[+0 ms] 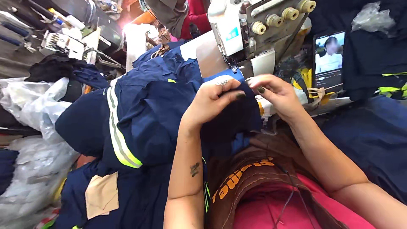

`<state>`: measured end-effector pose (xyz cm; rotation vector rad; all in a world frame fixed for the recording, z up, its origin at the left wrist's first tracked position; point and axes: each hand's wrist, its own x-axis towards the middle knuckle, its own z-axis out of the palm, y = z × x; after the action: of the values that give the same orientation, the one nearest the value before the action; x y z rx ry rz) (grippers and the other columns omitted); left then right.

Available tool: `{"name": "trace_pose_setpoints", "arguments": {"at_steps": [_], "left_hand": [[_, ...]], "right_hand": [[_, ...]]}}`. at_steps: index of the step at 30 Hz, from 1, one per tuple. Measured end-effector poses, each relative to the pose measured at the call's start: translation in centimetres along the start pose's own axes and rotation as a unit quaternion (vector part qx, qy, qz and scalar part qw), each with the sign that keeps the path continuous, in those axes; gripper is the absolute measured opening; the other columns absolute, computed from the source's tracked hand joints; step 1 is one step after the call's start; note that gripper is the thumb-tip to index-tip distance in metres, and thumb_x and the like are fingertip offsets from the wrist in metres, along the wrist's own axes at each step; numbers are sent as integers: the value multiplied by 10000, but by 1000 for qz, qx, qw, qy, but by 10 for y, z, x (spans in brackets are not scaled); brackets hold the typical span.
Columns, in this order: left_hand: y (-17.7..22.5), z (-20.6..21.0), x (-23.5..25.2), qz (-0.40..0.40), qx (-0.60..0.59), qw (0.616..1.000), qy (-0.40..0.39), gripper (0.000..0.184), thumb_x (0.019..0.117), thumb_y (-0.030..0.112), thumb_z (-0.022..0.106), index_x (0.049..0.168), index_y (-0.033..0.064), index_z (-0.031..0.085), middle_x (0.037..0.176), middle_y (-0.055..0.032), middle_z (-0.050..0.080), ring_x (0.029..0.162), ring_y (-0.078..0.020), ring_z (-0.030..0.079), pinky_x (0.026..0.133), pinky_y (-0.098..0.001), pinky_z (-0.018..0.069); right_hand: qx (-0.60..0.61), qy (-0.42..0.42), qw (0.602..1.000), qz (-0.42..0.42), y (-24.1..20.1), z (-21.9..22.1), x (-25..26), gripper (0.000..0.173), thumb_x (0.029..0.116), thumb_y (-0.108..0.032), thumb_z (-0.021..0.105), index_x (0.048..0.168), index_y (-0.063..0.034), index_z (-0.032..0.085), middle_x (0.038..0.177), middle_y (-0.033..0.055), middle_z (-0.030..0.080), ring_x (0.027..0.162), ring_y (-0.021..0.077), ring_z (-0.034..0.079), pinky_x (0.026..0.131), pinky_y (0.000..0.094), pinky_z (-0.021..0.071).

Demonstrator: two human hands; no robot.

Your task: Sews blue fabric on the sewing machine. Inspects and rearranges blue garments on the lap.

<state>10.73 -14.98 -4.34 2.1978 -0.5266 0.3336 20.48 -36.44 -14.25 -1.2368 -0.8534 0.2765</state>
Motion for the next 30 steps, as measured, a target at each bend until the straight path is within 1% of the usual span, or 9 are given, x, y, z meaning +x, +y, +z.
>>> {"name": "trace_pose_setpoints", "arguments": {"at_steps": [2, 4, 6, 11, 13, 15, 18, 26, 30], "left_hand": [[-26, 8, 8, -18, 97, 995, 29, 179, 991, 114, 635, 1007, -18, 754, 934, -101, 713, 904, -105, 662, 869, -261, 525], [-60, 17, 11, -63, 165, 982, 61, 203, 1002, 169, 628, 1020, 20, 765, 954, -112, 722, 938, -174, 679, 892, -346, 527], [-80, 23, 11, -103, 205, 967, 106, 209, 998, 211, 640, 1022, 51, 772, 953, -100, 710, 935, -197, 671, 874, -386, 528], [-89, 28, 10, -119, 177, 962, 171, 167, 972, 187, 681, 1012, 51, 769, 984, -83, 695, 969, -135, 647, 893, -292, 507], [-90, 27, 15, -97, 129, 969, 187, 139, 957, 135, 693, 994, 16, 753, 989, -89, 688, 963, -100, 636, 887, -229, 502], [-90, 26, 19, -99, 112, 969, 195, 120, 940, 122, 704, 982, 19, 747, 985, -80, 691, 939, -76, 636, 860, -208, 499], [-91, 24, 19, -116, 107, 968, 196, 95, 904, 122, 742, 928, 30, 735, 946, -58, 705, 889, -61, 645, 818, -219, 514], [-68, 19, 6, -212, 118, 958, 155, 97, 936, 76, 688, 952, 33, 773, 1025, -71, 753, 1002, -78, 687, 945, -270, 524], [-68, 23, 14, -236, 156, 947, 154, 92, 931, 109, 701, 946, 49, 769, 983, -59, 749, 919, -98, 688, 865, -309, 537]], "right_hand": [[-8, 17, 995, 93, 22, 4, 7, 227, 1046, -146, 533, 1161, -46, 701, 1256, 50, 642, 1126, 93, 624, 939, 275, 553], [50, 24, 974, 218, 36, 10, 5, 271, 1084, -204, 452, 1167, -65, 669, 999, -28, 658, 802, 19, 597, 704, 219, 520], [94, 15, 954, 286, 43, 12, -3, 303, 1094, -226, 405, 1126, -77, 666, 801, -54, 571, 614, 23, 491, 561, 201, 440], [133, 19, 927, 351, 38, 7, -23, 289, 1099, -194, 438, 1111, -12, 662, 875, 15, 676, 729, 89, 664, 695, 293, 600], [107, 25, 935, 337, 36, 9, -25, 189, 1055, -117, 545, 1108, 12, 673, 906, 30, 702, 728, 95, 690, 685, 292, 618], [47, 26, 951, 306, 34, 14, -29, 63, 968, -43, 665, 985, 7, 699, 863, 38, 713, 664, 98, 689, 628, 283, 621], [-24, 27, 958, 284, 35, 17, -38, 56, 903, -34, 748, 941, -3, 722, 856, 63, 731, 625, 116, 686, 598, 291, 619], [72, 68, 946, 309, 30, 18, -62, 68, 887, 50, 714, 928, 11, 678, 779, 52, 734, 633, 132, 716, 632, 297, 639], [74, 80, 942, 318, 31, 21, -61, 113, 890, 58, 704, 915, -18, 624, 741, 34, 715, 609, 133, 711, 609, 299, 638]]}}
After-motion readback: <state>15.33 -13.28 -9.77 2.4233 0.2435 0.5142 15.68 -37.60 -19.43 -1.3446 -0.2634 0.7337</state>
